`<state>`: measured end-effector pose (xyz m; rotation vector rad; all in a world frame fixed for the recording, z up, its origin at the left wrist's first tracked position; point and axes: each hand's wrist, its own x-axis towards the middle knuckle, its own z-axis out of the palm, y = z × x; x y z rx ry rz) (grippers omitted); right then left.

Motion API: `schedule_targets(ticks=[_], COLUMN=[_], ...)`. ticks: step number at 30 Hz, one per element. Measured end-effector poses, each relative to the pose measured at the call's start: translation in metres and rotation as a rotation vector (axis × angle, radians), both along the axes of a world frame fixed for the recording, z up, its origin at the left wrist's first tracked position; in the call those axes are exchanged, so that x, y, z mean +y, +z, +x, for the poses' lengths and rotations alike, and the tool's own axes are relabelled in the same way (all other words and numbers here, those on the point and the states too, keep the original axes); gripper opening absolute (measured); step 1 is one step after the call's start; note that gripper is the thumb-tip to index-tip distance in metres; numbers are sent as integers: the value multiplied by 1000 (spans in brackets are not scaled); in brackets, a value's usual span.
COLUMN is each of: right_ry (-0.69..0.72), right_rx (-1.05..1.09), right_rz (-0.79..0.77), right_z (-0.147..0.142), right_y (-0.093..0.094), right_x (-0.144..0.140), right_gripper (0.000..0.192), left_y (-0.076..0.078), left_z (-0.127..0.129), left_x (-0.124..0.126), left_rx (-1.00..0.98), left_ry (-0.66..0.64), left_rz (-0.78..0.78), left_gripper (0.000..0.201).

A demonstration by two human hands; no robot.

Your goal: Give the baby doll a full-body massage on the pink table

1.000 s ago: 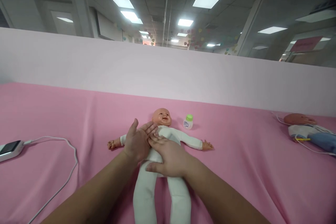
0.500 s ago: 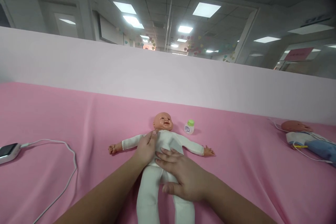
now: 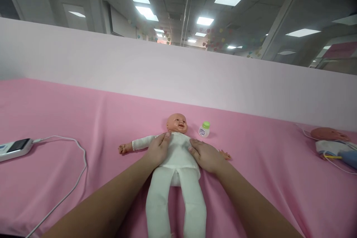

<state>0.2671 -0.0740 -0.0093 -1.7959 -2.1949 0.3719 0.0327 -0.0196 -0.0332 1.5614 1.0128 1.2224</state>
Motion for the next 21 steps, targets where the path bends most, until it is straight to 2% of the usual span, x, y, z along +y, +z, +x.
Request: schedule_targets(ticks=[3, 6, 9, 13, 16, 19, 21], right_ry=[-11, 12, 28, 30, 37, 40, 35], right_rx=[-8, 11, 26, 44, 63, 65, 52], right_rz=[12, 42, 67, 87, 86, 88, 85], right_z=[3, 2, 0, -2, -2, -2, -2], right_y=[1, 0, -2, -4, -4, -5, -5], right_x=[-3, -2, -1, 0, 1, 2, 2], right_gripper=[67, 66, 65, 62, 59, 59, 59], left_y=[7, 15, 24, 44, 57, 61, 61], left_z=[-1, -7, -19, -44, -59, -61, -54], left_x=[-11, -39, -76, -108, -113, -106, -92], left_rx=[-8, 102, 162, 435, 575, 533, 498], left_ry=[-26, -146, -410, -663, -778, -788, -823], left_rz=[-18, 35, 103, 249, 307, 344, 367], left_gripper=[44, 48, 52, 59, 66, 64, 66])
